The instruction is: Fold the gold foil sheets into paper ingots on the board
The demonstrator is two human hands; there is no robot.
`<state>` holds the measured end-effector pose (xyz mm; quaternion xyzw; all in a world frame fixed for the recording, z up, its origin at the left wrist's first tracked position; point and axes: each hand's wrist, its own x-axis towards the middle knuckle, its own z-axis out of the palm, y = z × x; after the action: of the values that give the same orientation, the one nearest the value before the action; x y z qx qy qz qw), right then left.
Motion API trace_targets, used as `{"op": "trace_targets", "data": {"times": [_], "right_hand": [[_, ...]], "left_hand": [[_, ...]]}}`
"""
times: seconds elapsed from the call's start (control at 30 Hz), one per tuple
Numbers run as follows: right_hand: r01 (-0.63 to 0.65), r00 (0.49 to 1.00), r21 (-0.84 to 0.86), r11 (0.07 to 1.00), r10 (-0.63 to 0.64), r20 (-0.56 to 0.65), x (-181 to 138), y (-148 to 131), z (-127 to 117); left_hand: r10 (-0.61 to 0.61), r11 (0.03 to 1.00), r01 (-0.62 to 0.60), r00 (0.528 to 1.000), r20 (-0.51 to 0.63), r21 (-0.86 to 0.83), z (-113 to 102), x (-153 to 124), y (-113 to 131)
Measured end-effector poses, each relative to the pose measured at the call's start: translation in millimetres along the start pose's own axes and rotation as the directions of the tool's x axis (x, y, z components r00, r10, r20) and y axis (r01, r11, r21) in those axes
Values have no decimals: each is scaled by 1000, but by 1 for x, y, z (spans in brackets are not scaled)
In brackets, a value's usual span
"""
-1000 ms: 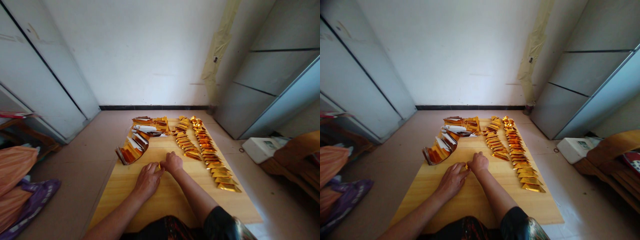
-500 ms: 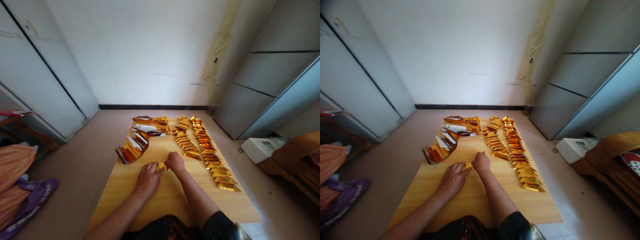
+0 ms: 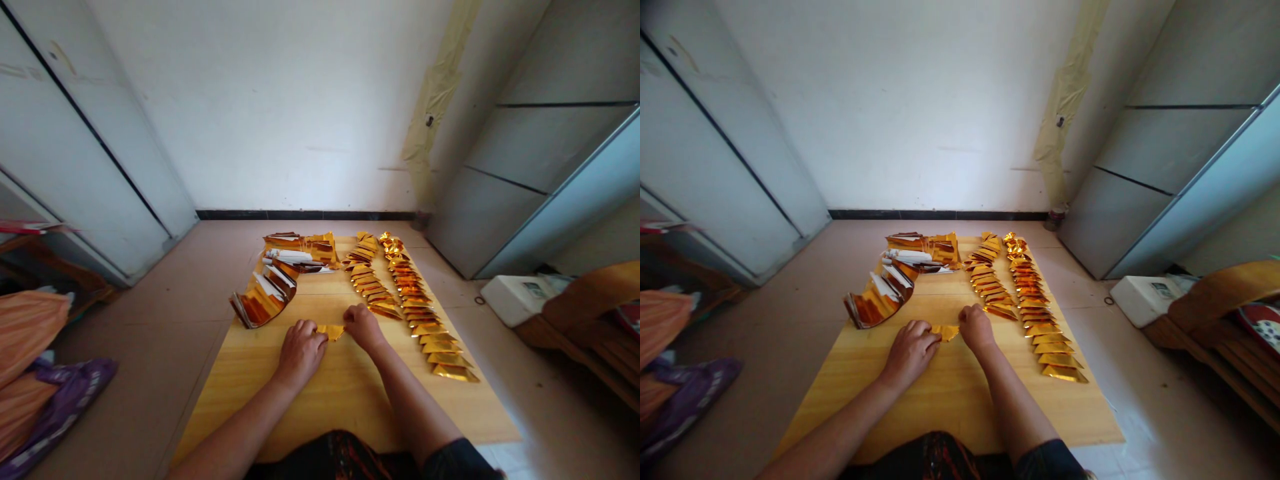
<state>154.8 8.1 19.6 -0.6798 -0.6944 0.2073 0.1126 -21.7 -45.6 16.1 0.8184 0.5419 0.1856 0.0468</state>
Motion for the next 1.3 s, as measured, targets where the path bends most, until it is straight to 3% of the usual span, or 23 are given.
{"op": "trace_targets", "data": {"times": [0.27,0.67,1.1,1.3], "right_hand": [[122,991,-37,992,-120,57,-16,-6,-3],[4,998,-131,991,4,61,-18,-21,-6],[-70,995,-111,991,78,67,-17,-25,-6],[-78,994,-72,994,83,65,-22,-26,-6]], "left_hand": [[-50,992,45,998,-44,-114,13,13,-2],[-84,962,61,994,-74,-266,21,27,-10],[-114,962,141,986,125,-235,18,44,-12],[-131,968,155,983,125,-199,20,47,-7]]}}
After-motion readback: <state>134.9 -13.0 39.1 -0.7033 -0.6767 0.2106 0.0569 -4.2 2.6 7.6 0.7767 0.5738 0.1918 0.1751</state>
